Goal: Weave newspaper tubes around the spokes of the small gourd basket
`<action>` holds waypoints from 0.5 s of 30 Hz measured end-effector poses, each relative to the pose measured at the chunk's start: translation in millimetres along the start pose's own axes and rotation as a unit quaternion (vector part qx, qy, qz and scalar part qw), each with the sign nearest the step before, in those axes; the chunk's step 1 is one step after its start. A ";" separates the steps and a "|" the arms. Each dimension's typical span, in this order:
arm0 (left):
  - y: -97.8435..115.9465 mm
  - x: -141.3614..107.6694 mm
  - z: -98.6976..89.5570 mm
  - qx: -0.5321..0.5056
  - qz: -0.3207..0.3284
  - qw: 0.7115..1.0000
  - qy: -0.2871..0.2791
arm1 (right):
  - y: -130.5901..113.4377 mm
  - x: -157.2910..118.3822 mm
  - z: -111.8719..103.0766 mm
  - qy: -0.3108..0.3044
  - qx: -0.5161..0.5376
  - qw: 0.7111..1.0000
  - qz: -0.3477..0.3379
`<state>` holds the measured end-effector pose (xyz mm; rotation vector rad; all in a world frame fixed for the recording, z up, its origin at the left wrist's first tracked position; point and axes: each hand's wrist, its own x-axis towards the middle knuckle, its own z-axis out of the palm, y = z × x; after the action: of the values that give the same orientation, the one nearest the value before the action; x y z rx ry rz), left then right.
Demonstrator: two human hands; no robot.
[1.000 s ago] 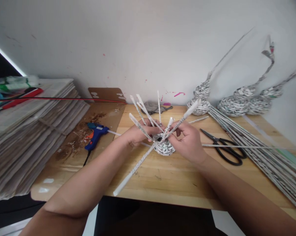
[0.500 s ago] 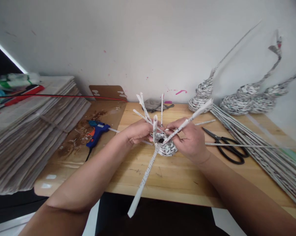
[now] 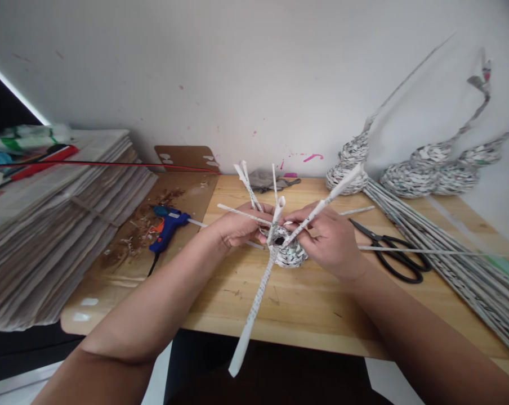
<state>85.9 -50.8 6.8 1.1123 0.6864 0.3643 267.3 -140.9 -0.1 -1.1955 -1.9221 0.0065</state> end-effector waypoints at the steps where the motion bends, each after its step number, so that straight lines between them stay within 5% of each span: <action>1: -0.2 0.1 0.1 0.001 0.000 1.000 0.002 | 0.4 0.2 -0.2 -0.008 0.006 1.000 0.006; 15: 1.1 -0.9 -1.6 -0.009 0.027 1.000 0.004 | -1.6 -0.8 0.2 0.011 0.014 0.996 0.085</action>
<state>84.2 -49.8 7.7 1.1151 0.6593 0.4206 266.1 -142.3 0.0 -1.3309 -1.7900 0.1090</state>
